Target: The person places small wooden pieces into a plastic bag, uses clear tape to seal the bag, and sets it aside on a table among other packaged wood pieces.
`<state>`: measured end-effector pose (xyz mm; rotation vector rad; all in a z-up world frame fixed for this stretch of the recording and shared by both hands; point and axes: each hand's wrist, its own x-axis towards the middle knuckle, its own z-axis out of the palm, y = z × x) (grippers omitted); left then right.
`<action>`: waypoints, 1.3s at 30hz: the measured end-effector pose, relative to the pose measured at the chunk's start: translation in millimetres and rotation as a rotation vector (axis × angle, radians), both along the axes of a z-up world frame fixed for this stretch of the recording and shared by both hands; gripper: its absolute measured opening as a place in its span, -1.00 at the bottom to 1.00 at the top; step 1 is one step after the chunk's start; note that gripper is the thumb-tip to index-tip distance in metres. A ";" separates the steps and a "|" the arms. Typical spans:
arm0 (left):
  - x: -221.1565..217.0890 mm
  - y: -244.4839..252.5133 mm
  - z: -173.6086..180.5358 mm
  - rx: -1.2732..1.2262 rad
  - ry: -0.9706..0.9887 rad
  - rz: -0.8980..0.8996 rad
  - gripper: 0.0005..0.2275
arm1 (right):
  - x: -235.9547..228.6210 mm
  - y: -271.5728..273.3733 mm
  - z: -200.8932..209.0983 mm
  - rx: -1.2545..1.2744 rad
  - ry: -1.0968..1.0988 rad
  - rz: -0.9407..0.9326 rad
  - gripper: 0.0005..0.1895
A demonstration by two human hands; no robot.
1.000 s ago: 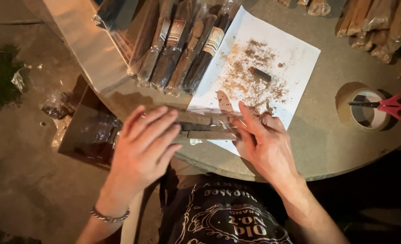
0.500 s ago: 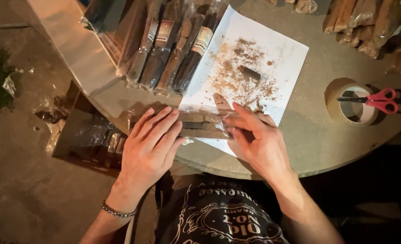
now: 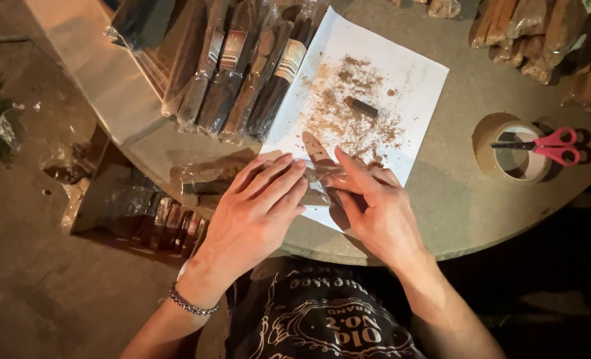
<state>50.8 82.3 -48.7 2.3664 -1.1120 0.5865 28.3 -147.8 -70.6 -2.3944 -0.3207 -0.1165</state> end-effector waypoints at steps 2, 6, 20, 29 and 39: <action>0.1 -1.8 0.7 -0.013 0.004 -0.002 -0.68 | -0.7 0.5 3.7 0.000 -0.003 0.003 -0.29; 0.0 -4.2 1.5 -0.044 -0.006 0.005 -0.76 | -1.9 1.0 19.3 0.104 0.154 -0.111 -0.29; -2.6 -4.0 -5.4 -0.072 -0.018 0.021 -0.83 | 88.2 -43.1 27.8 -0.292 -0.267 0.007 -0.66; -0.7 -3.2 -5.3 -0.079 -0.020 0.022 -0.85 | 22.8 -67.4 70.1 -0.196 -0.092 0.077 -0.77; -2.2 -4.4 -7.1 -0.076 -0.029 0.044 -0.87 | -4.6 -23.8 44.6 -0.154 -0.089 0.030 -0.34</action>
